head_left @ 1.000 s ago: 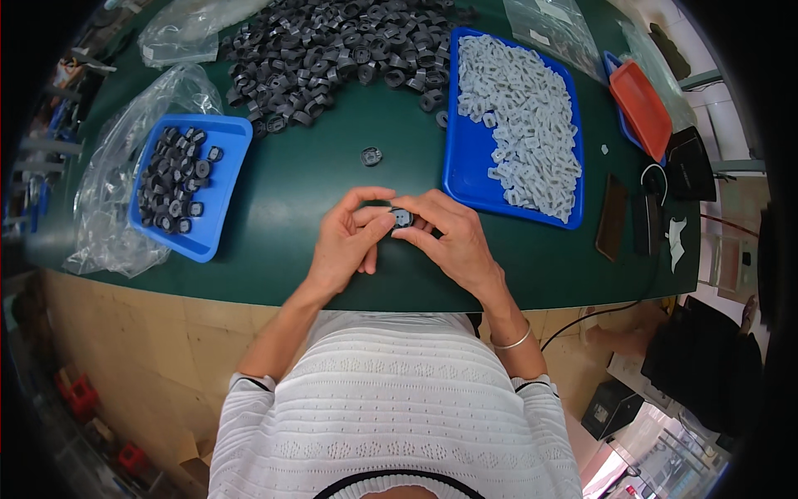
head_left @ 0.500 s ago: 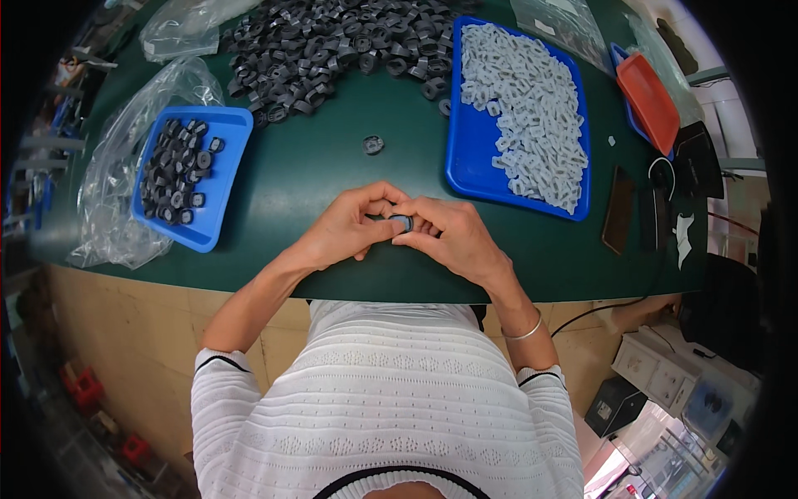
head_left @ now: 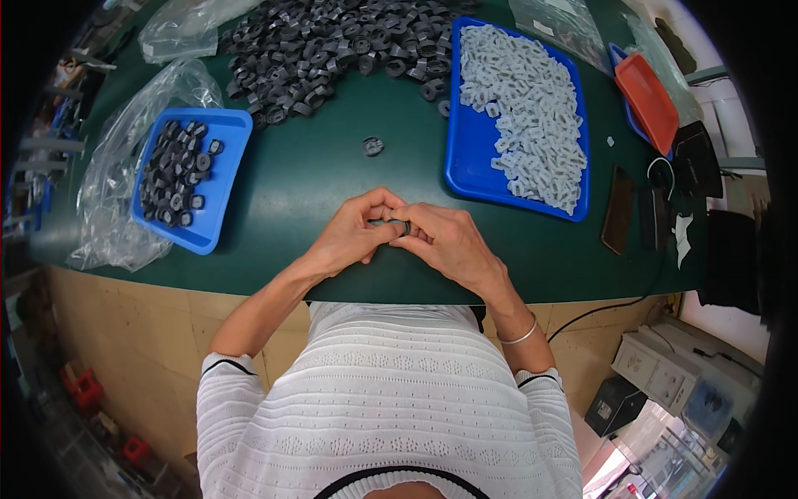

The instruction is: The person assembles small components by picking up plastic shells and silicone inserts from trays and fitting them together by hand.

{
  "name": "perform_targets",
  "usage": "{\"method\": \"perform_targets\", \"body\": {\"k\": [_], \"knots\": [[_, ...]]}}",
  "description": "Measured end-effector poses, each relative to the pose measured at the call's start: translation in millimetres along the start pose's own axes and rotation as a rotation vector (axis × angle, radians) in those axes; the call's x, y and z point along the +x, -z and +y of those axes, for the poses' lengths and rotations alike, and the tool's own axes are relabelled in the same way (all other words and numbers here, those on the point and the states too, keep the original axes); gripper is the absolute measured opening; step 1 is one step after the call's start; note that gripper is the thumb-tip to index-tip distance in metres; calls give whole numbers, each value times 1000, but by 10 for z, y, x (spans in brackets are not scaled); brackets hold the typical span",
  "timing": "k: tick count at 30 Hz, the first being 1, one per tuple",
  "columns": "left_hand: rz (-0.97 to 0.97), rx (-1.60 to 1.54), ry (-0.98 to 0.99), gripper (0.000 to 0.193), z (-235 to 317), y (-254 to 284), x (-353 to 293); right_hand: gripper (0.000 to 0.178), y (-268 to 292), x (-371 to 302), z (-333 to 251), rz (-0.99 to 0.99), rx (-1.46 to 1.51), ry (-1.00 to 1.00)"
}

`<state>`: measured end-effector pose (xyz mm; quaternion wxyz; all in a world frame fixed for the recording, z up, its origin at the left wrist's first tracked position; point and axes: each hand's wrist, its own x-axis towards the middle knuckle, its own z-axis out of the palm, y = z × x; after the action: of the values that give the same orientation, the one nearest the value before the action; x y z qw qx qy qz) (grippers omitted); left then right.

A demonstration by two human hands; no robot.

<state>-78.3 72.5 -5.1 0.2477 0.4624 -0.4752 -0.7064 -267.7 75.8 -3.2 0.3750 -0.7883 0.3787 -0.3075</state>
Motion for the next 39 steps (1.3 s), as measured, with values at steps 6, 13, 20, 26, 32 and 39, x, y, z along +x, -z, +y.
{"method": "perform_targets", "body": {"k": [6,13,20,26,32,39], "knots": [[-40,-175,89,20,-72,27,4,31,-57,-10,0,27,-10,15],[46,-305,-94,18,-126,-23,-155,25,41,85,7,-138,550,-470],[170,-526,-56,23,-225,-53,-57,25,-123,108,80,81,519,-497],[248,-360,-148,22,-272,-104,-35,17,-109,191,-124,150,108,-349],[296,-300,-226,20,-274,-162,24,17,-210,157,-68,319,10,-265],[107,-814,-186,24,-189,214,-6,25,435,273,131,308,-93,-174]]}}
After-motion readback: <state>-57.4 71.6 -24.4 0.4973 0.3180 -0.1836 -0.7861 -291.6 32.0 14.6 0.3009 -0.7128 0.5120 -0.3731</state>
